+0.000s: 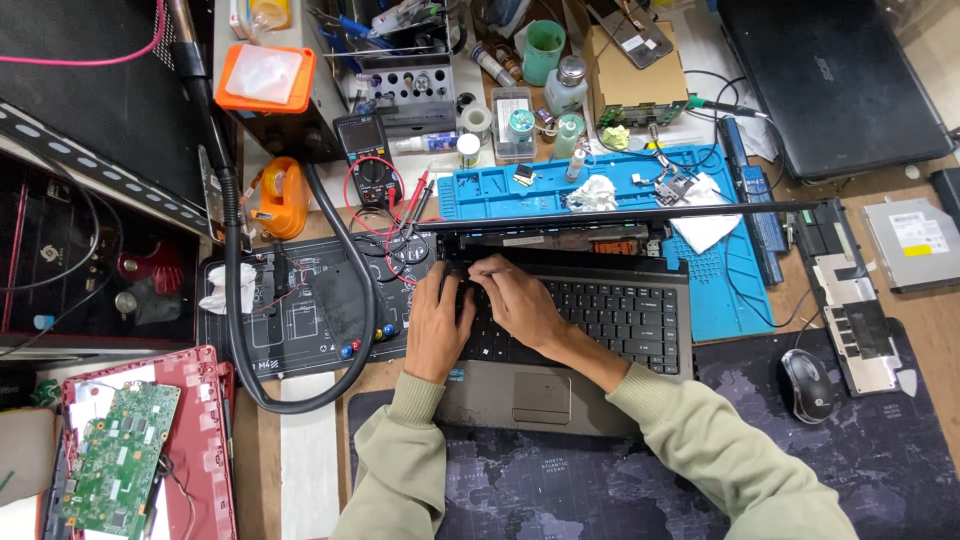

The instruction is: Disassembling and repairing a laptop on a workbench by removing the keyboard and adjusting the chassis

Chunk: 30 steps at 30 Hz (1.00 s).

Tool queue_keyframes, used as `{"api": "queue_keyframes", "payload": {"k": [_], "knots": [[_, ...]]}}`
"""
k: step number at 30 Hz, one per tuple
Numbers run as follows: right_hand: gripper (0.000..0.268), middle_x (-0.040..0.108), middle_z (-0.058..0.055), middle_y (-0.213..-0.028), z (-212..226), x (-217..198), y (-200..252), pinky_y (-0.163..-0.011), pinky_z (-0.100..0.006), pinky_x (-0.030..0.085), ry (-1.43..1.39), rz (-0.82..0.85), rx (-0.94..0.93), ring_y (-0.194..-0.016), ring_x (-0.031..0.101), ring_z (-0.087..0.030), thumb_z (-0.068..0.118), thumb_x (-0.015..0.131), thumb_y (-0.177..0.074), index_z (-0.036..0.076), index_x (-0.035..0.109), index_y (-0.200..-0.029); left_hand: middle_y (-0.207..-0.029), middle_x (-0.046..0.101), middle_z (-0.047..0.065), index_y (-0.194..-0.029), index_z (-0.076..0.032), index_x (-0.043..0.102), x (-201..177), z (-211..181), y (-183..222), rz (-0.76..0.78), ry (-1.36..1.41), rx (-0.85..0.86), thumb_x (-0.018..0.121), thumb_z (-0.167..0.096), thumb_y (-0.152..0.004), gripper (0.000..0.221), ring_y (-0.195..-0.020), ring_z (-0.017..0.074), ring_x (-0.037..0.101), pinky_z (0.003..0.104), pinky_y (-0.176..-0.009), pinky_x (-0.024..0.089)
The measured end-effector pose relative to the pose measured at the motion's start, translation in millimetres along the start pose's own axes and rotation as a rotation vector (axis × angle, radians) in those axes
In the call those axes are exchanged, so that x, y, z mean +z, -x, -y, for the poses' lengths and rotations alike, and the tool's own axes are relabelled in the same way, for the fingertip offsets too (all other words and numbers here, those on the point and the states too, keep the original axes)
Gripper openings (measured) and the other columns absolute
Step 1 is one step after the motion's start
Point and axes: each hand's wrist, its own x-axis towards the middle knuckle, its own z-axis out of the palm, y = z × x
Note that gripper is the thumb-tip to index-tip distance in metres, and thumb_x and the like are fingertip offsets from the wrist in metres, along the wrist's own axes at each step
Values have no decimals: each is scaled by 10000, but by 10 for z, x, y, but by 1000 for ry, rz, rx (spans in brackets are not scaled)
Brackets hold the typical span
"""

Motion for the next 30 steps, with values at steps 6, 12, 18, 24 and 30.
{"api": "queue_keyframes", "payload": {"k": [6, 12, 18, 24, 30], "knots": [[131, 707, -14, -936, 225, -263, 65, -707, -327, 632, 124, -154, -291, -839, 727, -215, 78, 538, -1041, 137, 649, -1076, -1201, 582, 169, -1093, -60, 634, -78, -30, -45, 11, 67, -1, 630, -194, -979, 175, -972, 344, 633, 436, -852, 523], [151, 556, -43, -801, -39, -474, 276, -665, -305, 574, 354, -91, -427, -767, 625, -224, 133, 546, -1042, 91, 620, -918, -1215, 575, 166, -1125, -73, 619, -116, -66, -63, 24, 84, -9, 631, -190, -974, 191, -1008, 344, 635, 447, -880, 526], [204, 643, -220, -1156, 300, -821, 362, -839, -449, 582, 637, 133, -160, -1040, 688, -368, 132, 485, -1051, 6, 628, -980, -1205, 572, 170, -1119, -59, 632, -144, -102, -74, 27, 92, -19, 639, -170, -969, 187, -986, 339, 646, 445, -891, 531], [212, 681, -183, -1121, 183, -706, 498, -895, -448, 566, 728, 131, -149, -1034, 704, -325, 175, 465, -1062, 45, 630, -1035, -1207, 567, 165, -1121, -60, 630, -137, -112, -74, 20, 80, -18, 642, -180, -969, 194, -983, 332, 649, 440, -892, 532], [202, 594, -113, -962, 46, -671, 297, -902, -510, 562, 622, 216, -79, -903, 693, -300, 188, 461, -1059, 85, 623, -999, -1199, 564, 151, -1121, -75, 619, -128, -104, -71, 21, 71, -20, 632, -214, -979, 199, -962, 318, 645, 428, -884, 528]]}}
